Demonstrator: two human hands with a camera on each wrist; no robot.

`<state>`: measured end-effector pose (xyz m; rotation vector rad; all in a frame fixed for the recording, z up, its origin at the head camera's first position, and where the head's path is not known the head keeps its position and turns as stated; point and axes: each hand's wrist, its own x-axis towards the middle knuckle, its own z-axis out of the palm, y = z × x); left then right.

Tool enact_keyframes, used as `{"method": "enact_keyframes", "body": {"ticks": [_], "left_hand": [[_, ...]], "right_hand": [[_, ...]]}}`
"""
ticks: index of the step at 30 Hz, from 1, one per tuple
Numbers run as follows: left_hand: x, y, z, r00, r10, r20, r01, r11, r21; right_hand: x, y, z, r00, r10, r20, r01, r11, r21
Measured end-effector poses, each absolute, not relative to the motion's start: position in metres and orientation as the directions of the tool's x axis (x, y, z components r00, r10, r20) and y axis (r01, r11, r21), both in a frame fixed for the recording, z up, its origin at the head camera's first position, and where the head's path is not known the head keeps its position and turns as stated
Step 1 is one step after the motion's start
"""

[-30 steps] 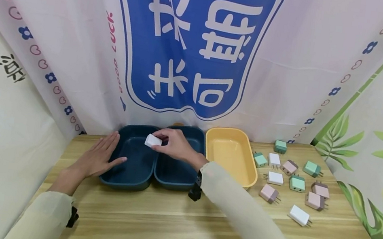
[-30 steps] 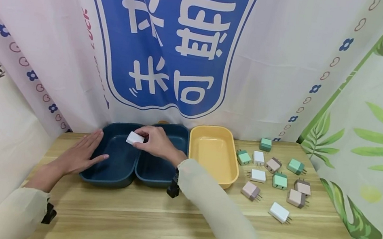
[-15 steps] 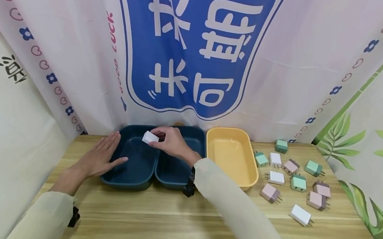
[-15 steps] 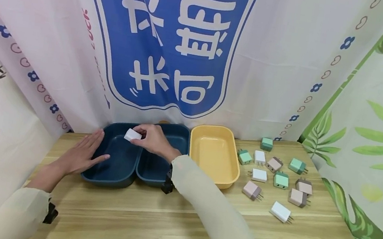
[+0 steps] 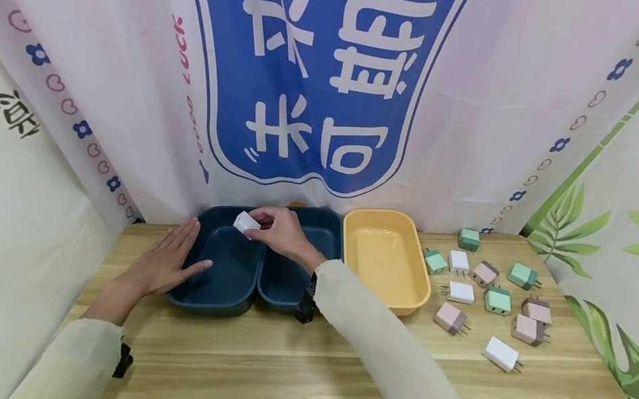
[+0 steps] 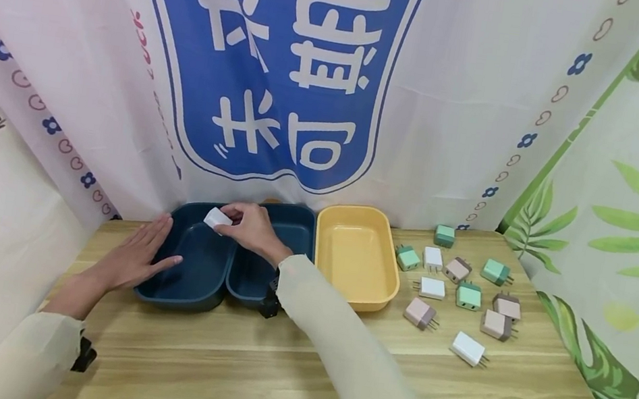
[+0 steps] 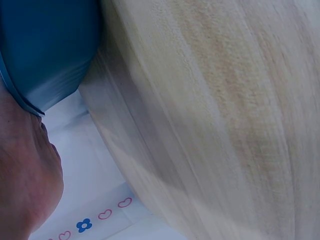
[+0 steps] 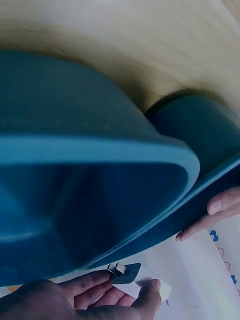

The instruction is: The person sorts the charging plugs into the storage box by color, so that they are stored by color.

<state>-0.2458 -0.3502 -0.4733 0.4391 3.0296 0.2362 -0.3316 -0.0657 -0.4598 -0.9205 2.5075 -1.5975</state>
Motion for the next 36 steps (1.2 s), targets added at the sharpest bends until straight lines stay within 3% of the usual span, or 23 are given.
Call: {"method": "enact_keyframes", "body": {"ticks": [18, 36], "left_hand": [[-0.244, -0.349, -0.475, -0.955, 0.289, -0.063, 0.276, 0.948, 0.159], [-0.243, -0.350, -0.472, -0.954, 0.293, -0.059, 0.281, 0.947, 0.158]], "right_hand": [[-0.327, -0.069, -0.472, -0.830, -0.484, 0.278, -0.463, 0.319, -0.827], [-0.330, -0.058, -0.463, -0.785, -0.552, 0.280, -0.484, 0.265, -0.834]]}}
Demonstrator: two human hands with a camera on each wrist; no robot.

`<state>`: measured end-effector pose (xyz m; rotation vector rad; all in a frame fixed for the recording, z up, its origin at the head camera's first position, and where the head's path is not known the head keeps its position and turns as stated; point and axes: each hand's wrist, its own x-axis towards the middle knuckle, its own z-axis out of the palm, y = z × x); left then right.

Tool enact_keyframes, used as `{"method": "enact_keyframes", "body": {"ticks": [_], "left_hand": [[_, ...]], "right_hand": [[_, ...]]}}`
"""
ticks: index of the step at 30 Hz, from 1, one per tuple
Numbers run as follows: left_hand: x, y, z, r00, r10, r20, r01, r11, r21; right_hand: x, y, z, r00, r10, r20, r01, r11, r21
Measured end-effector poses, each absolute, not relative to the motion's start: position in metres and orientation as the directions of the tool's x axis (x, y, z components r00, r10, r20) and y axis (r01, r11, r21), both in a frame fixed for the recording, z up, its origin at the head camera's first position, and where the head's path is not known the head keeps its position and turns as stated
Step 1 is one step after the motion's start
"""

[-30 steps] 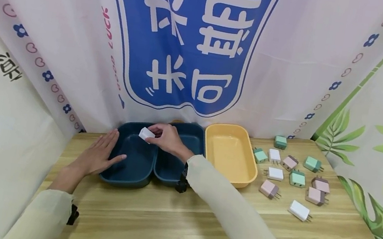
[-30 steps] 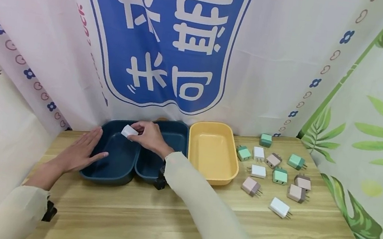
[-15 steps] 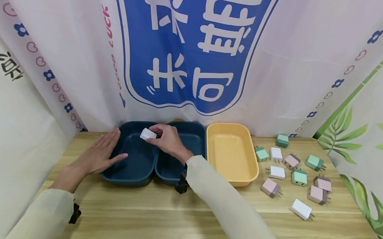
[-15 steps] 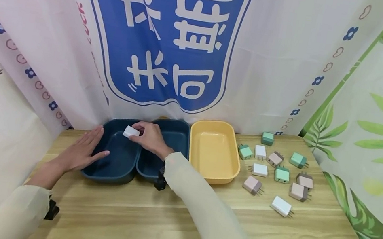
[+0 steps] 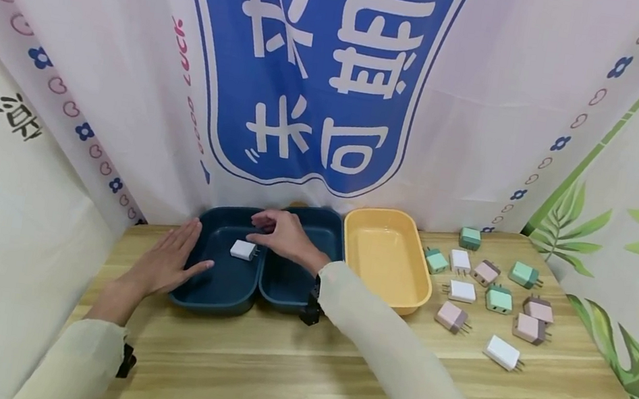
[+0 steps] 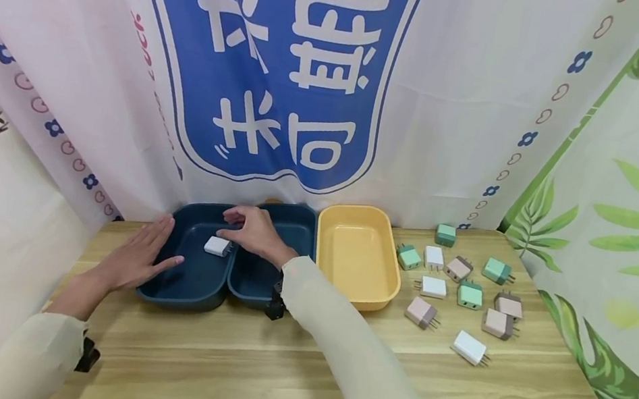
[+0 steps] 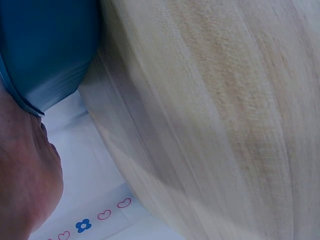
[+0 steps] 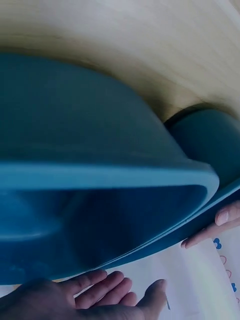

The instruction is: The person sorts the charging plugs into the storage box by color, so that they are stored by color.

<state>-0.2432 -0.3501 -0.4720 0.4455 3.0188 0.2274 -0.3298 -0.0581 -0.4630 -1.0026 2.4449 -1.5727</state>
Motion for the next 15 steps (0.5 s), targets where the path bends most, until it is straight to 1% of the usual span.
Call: {"method": "enact_keyframes", "body": {"ticks": [7, 15], "left_hand": [[-0.242, -0.350, -0.473, -0.955, 0.290, -0.060, 0.276, 0.946, 0.172], [-0.243, -0.350, -0.472, -0.955, 0.293, -0.052, 0.281, 0.944, 0.172]], "right_hand": [[-0.327, -0.046, -0.454, -0.748, -0.621, 0.234, -0.485, 0.271, -0.832], [-0.324, -0.028, -0.447, -0.716, -0.665, 0.212, -0.494, 0.269, -0.827]]}}
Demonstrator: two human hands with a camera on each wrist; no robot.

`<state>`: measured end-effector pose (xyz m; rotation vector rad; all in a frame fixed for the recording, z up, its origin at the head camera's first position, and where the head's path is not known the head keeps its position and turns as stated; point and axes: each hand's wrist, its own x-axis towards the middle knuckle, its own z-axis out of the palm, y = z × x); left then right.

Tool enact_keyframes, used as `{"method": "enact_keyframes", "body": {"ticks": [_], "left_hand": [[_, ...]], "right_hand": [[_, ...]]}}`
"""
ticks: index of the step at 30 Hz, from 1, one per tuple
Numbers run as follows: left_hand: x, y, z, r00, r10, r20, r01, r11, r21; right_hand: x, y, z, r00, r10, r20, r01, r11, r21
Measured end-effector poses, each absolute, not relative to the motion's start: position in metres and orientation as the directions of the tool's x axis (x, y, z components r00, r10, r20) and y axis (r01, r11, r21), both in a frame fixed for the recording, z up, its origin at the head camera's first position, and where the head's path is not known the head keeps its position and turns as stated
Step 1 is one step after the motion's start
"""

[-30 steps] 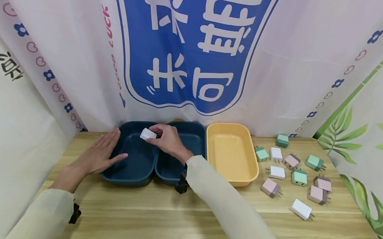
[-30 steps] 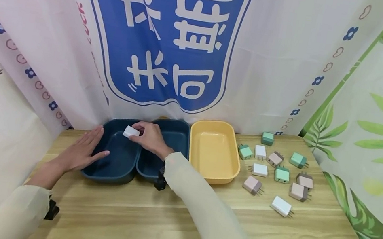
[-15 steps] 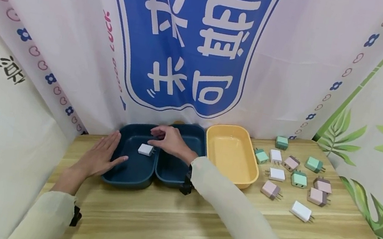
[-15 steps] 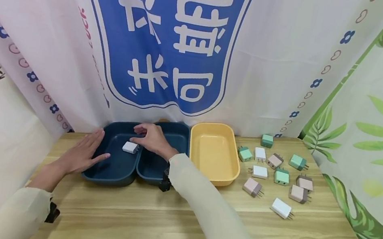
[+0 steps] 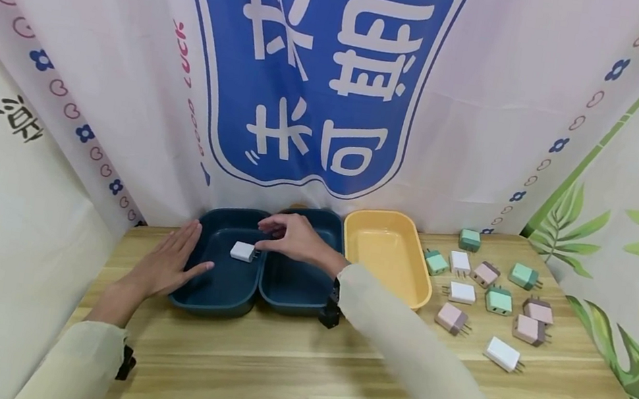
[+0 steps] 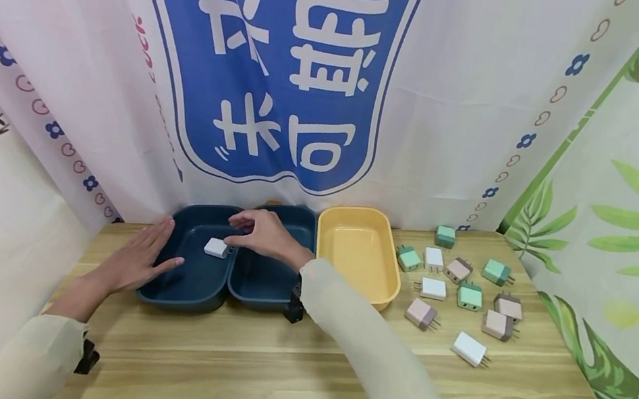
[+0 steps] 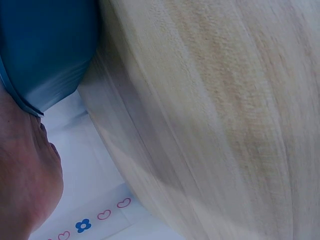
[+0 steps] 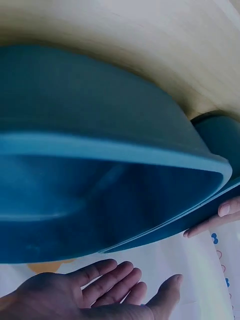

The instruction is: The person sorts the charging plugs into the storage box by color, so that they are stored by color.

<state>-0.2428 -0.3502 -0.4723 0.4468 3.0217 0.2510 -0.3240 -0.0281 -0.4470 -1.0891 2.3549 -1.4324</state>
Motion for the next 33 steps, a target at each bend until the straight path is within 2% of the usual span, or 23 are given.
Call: {"method": "enact_keyframes", "body": {"ticks": [11, 18, 27, 33], "left_hand": [[-0.241, -0.352, -0.473, -0.955, 0.291, -0.051, 0.278, 0.945, 0.170], [-0.242, -0.352, -0.474, -0.956, 0.291, -0.027, 0.280, 0.940, 0.196], [-0.243, -0.353, -0.472, -0.956, 0.292, -0.040, 0.281, 0.944, 0.172], [-0.243, -0.352, -0.476, -0.955, 0.295, -0.021, 0.286, 0.940, 0.185]], "right_hand": [[-0.315, -0.007, -0.429, -0.671, -0.708, 0.218, -0.557, 0.287, -0.780], [-0.308, 0.008, -0.416, -0.641, -0.729, 0.241, -0.582, 0.256, -0.772], [-0.298, 0.027, -0.409, -0.584, -0.763, 0.276, -0.617, 0.196, -0.762], [-0.287, 0.041, -0.406, -0.555, -0.786, 0.272, -0.646, 0.201, -0.737]]}}
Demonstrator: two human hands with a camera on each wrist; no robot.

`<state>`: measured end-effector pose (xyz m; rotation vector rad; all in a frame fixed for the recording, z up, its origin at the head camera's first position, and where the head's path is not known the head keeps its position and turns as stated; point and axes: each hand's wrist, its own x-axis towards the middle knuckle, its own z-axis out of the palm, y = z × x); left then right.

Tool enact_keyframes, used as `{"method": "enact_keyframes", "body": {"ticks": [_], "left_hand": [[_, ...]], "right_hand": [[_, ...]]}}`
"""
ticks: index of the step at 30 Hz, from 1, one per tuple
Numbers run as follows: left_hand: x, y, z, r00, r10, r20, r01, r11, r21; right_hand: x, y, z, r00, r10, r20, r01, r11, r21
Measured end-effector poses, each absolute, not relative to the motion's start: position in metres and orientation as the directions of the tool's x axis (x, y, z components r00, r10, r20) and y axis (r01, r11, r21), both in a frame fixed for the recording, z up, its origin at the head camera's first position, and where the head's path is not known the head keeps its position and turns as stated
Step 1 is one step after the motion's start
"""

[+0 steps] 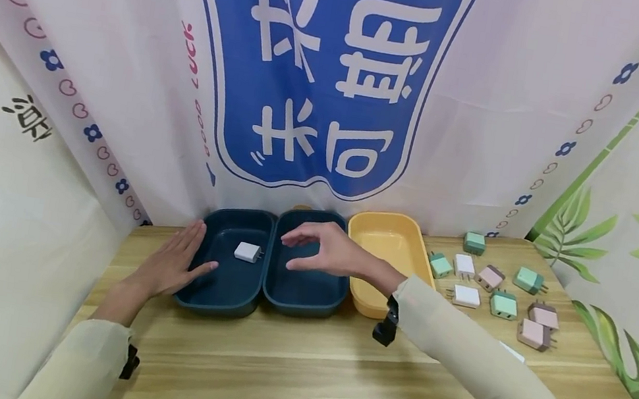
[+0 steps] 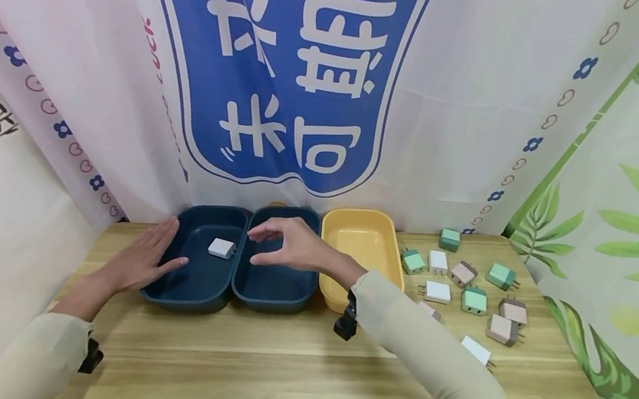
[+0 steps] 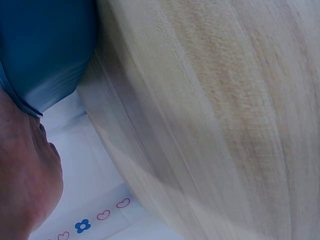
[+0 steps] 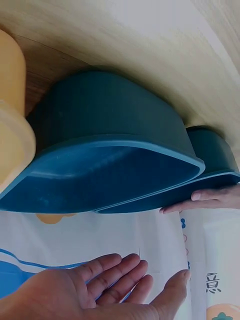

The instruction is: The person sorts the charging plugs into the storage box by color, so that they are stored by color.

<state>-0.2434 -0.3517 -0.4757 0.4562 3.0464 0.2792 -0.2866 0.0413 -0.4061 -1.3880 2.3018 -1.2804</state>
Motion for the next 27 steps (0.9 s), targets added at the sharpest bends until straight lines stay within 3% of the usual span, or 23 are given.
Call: {"method": "enact_keyframes", "body": {"ticks": [18, 27], "left_hand": [[-0.239, -0.350, -0.473, -0.959, 0.279, -0.046, 0.267, 0.947, 0.180], [-0.240, -0.351, -0.474, -0.959, 0.278, -0.046, 0.266, 0.946, 0.186]], "right_hand": [[-0.269, 0.088, -0.397, -0.547, -0.790, 0.277, -0.680, 0.227, -0.697], [-0.261, 0.117, -0.396, -0.579, -0.766, 0.278, -0.665, 0.246, -0.705]]}}
